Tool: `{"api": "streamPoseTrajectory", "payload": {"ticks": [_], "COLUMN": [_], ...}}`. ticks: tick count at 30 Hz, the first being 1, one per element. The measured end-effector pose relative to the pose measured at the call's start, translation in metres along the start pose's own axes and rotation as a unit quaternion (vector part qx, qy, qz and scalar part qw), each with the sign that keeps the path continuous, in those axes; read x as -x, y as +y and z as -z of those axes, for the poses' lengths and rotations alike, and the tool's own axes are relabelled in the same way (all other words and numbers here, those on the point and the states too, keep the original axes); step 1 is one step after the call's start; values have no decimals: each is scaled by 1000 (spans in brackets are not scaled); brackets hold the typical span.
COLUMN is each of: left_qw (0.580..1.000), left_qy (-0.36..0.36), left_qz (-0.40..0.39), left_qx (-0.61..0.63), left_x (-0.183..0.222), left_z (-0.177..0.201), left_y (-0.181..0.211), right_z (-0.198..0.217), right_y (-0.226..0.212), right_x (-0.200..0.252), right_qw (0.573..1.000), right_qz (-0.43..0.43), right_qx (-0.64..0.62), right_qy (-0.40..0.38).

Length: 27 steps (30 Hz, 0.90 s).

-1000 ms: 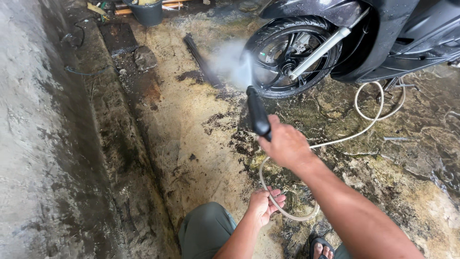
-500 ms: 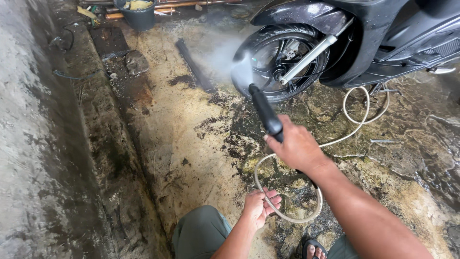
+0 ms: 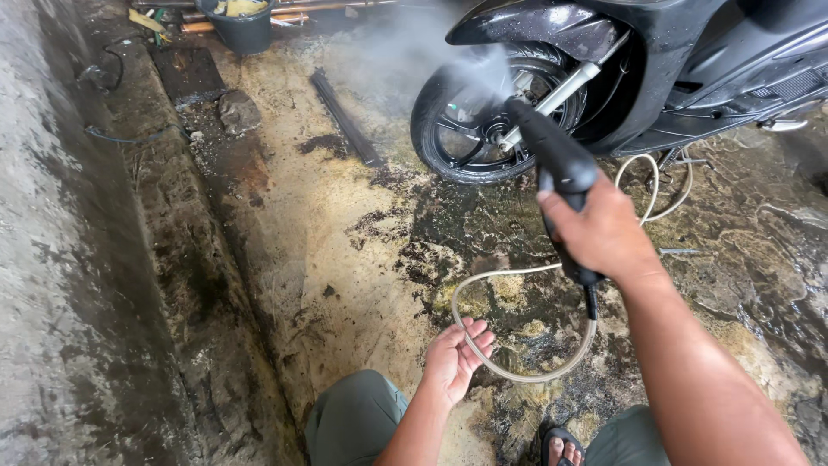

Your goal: The person uses a high-pressure water spray gun to wash a black motorcycle. They systematically clean the front wheel, engine area, and body panels, moving around the vehicle to reach different sections. The person holds the spray gun in their right hand and manages the hose with their left hand.

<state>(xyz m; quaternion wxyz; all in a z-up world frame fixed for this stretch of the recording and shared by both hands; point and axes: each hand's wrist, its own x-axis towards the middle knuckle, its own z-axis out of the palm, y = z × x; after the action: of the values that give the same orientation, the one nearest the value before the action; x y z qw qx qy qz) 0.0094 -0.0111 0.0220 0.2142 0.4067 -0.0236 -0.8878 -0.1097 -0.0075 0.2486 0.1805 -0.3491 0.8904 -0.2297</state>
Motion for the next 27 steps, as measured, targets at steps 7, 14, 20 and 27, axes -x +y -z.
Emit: {"api": "streamPoseTrajectory", "payload": {"ticks": [7,14,20,27], "left_qw": [993,982,990,1000], "left_qy": [-104,-167,-117,14], "left_qz": [-49,-55,-48,-12], "left_qx": [40,65,60,-7], "left_x": [-16,-32,-27,-5], "left_z": [7,11,10,6], "left_y": [9,6,0,-7], "right_z": [6,12,11,-21], "right_y": [67,87,67,44], "right_x": [-19,-24,-19,-17], "right_qw": [976,944,970,982], "right_qz": [-15,-23,16,147], "right_qx": [-178,-296,-225,-112], "right_qy": [122,144,87,-37]}}
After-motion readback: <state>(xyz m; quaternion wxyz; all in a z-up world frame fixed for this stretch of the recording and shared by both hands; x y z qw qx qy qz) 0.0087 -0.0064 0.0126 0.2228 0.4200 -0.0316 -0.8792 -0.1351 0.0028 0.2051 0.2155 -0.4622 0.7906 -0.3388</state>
